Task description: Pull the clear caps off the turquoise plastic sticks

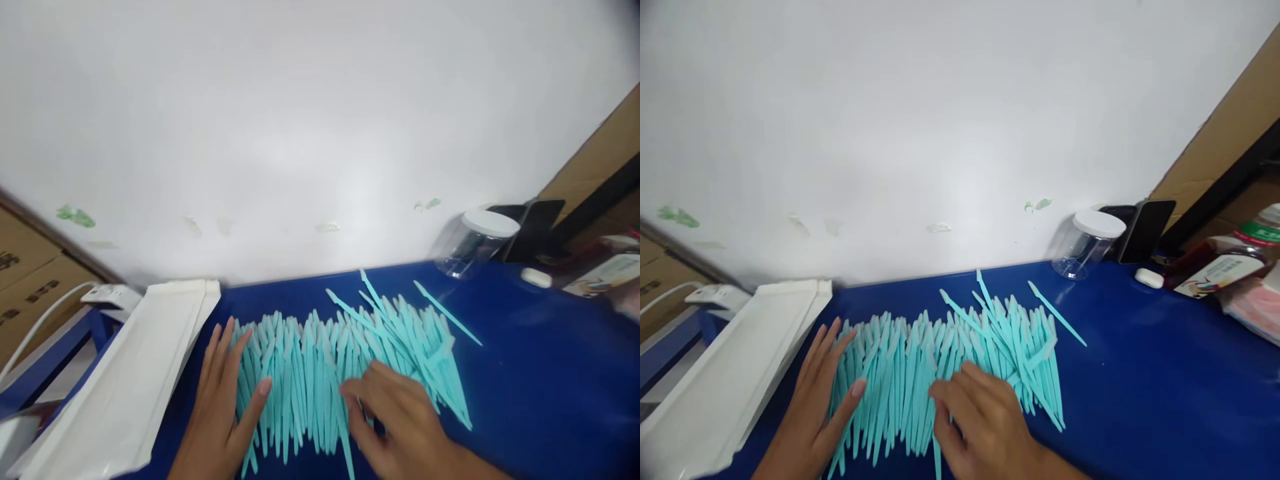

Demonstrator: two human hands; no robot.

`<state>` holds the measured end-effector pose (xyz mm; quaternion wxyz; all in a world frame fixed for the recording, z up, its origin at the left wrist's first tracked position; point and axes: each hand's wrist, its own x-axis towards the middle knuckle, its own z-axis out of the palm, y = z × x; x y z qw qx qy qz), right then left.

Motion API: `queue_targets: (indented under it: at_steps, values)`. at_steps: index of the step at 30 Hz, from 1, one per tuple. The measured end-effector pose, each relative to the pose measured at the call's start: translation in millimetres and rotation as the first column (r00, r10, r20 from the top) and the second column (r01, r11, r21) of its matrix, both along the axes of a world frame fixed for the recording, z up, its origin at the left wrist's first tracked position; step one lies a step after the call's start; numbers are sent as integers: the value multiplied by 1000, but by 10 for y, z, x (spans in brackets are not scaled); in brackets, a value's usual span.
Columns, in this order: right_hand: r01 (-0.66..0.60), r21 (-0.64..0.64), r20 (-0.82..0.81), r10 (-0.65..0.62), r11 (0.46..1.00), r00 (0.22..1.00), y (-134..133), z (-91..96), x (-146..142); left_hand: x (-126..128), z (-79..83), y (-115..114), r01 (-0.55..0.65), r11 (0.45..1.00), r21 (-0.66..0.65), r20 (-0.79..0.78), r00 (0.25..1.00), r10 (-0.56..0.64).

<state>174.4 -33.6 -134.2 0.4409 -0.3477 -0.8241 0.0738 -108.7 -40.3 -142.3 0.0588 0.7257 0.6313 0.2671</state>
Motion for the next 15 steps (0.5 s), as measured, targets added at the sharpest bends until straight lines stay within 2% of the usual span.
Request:
queue_targets:
  at_steps: [4, 8, 10, 12, 15]
  values:
    - [64, 27, 28, -65, 998, 997, 223, 178, 52, 33, 95, 214, -22, 998, -61, 56, 998, 25]
    - [303, 38, 98, -306, 952, 947, 354, 232, 129, 178, 130, 277, -63, 991, -119, 49, 996, 69]
    - [420, 39, 146, -421, 907, 895, 416, 218, 210, 242, 124, 282, -64, 990, -128, 13, 998, 67]
    - [545, 16, 185, -538, 838, 822, 490, 207, 318, 284, 124, 281, -66, 990, -127, -9, 998, 66]
    - [662, -71, 263, -626, 746, 734, 606, 229, 512, 326, 136, 257, -56, 990, -129, -33, 998, 52]
